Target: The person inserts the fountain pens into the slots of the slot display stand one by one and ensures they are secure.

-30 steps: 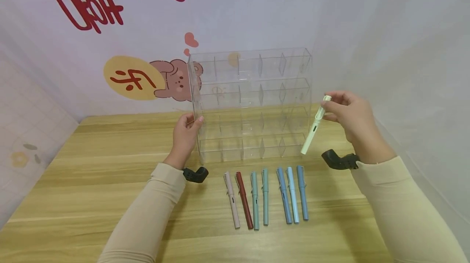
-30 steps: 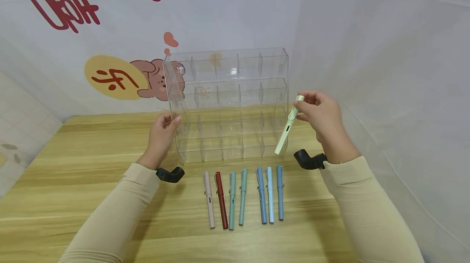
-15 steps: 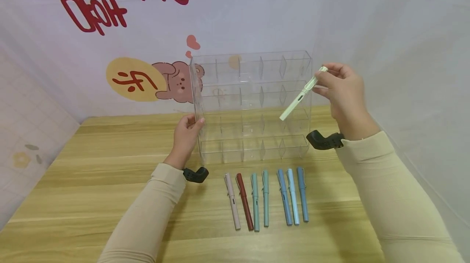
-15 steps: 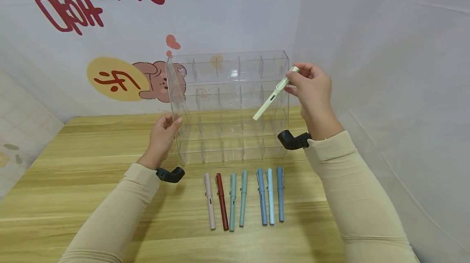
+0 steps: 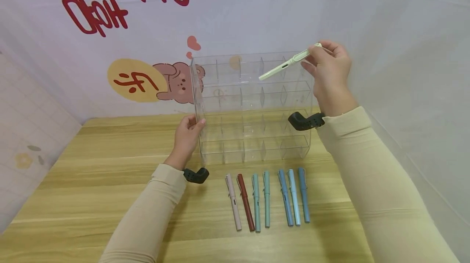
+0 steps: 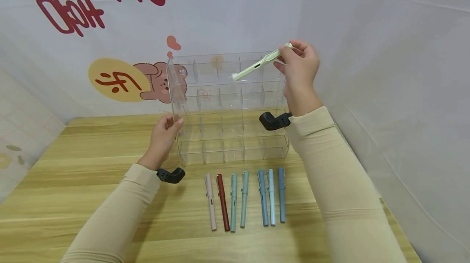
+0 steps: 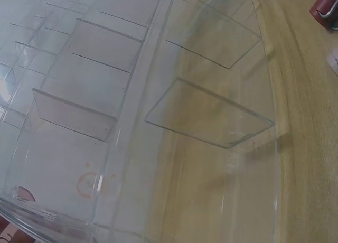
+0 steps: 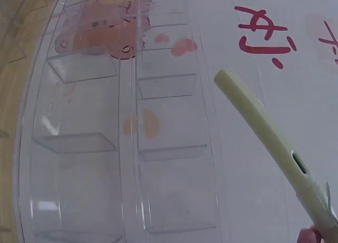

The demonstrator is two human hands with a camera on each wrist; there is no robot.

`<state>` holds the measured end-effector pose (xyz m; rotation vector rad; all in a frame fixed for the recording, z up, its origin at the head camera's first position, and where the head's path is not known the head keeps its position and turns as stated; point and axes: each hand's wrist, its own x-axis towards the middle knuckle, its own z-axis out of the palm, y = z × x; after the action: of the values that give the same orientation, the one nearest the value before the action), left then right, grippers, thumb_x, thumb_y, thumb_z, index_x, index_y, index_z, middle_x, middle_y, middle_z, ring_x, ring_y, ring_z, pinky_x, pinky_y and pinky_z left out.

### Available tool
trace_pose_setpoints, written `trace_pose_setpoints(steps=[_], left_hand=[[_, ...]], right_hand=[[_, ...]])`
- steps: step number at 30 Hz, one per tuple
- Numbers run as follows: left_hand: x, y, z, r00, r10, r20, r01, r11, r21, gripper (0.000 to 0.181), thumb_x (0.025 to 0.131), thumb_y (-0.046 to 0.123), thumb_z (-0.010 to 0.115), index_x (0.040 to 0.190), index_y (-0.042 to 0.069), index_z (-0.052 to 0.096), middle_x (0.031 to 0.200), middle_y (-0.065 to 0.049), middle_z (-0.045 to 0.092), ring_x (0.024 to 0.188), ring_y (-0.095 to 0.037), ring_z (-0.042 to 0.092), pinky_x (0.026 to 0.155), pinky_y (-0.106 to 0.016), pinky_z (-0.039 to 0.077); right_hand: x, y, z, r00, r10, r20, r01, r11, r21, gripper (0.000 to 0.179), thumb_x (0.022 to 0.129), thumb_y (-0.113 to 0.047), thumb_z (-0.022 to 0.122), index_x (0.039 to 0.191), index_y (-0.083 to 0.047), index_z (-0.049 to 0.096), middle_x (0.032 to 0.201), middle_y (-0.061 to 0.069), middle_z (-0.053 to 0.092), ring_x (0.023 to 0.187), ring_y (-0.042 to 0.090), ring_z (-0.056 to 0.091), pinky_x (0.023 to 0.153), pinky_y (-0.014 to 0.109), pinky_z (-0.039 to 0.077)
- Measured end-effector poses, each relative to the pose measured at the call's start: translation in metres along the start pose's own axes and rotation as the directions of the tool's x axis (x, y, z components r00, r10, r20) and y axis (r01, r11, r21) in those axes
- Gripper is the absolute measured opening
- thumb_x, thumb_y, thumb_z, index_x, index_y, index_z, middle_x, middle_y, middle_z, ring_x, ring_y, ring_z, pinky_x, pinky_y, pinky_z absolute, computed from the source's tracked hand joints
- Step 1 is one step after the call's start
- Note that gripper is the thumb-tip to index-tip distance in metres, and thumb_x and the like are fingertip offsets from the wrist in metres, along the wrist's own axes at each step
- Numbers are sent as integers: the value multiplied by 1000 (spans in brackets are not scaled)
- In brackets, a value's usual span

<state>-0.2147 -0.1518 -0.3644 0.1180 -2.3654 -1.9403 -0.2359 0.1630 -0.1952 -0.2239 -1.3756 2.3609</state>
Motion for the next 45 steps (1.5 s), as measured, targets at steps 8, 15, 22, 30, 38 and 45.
trace_pose_setpoints(steps=[8,15,22,30,38,45], left_hand=[[2,-2,1,1000,13,3,-13,1000,7,47,97,28,58,135,1,46,136,-16,49,126,-27,50,103,-44,40],[1,0,0,1000,20,3,-20,1000,11,47,98,27,57,135,0,45,137,-17,48,127,-29,48,103,-44,40],[2,-2,1,1000,12,12,-12,1000,3,47,98,27,57,136,1,44,137,-16,48,128,-27,48,104,-44,40],[3,-2,1,1000,9,1,-9,1000,2,46,98,27,57,135,2,45,137,-16,49,127,-27,49,103,-44,40],[4,-3,2,1000,9,-1,-9,1000,-10,46,98,26,57,134,1,45,136,-16,49,127,-26,49,103,-44,40],[4,-4,2,1000,15,0,-15,1000,-16,46,98,26,57,134,1,45,136,-16,49,126,-26,49,103,-43,41]], right_hand=[[10,6,16,998,-16,-65,21,996,84,24,87,3,66,104,-8,53,103,6,56,81,18,64,75,28,55],[17,11,30,993,-35,-109,44,996,79,25,87,3,66,106,-8,54,105,5,56,81,17,63,76,28,55],[23,22,38,993,-36,-111,40,999,33,29,88,2,65,114,-5,54,103,5,56,80,16,65,78,28,55],[25,38,47,997,-47,-67,47,999,-12,22,88,3,64,104,-7,54,98,5,51,80,15,64,84,32,54],[23,52,50,997,-74,-18,73,995,-75,26,87,4,64,110,-4,54,97,4,49,80,13,57,85,32,53],[24,57,49,995,-102,3,101,982,-159,29,89,2,63,116,-3,55,97,3,50,84,12,57,84,29,53]])
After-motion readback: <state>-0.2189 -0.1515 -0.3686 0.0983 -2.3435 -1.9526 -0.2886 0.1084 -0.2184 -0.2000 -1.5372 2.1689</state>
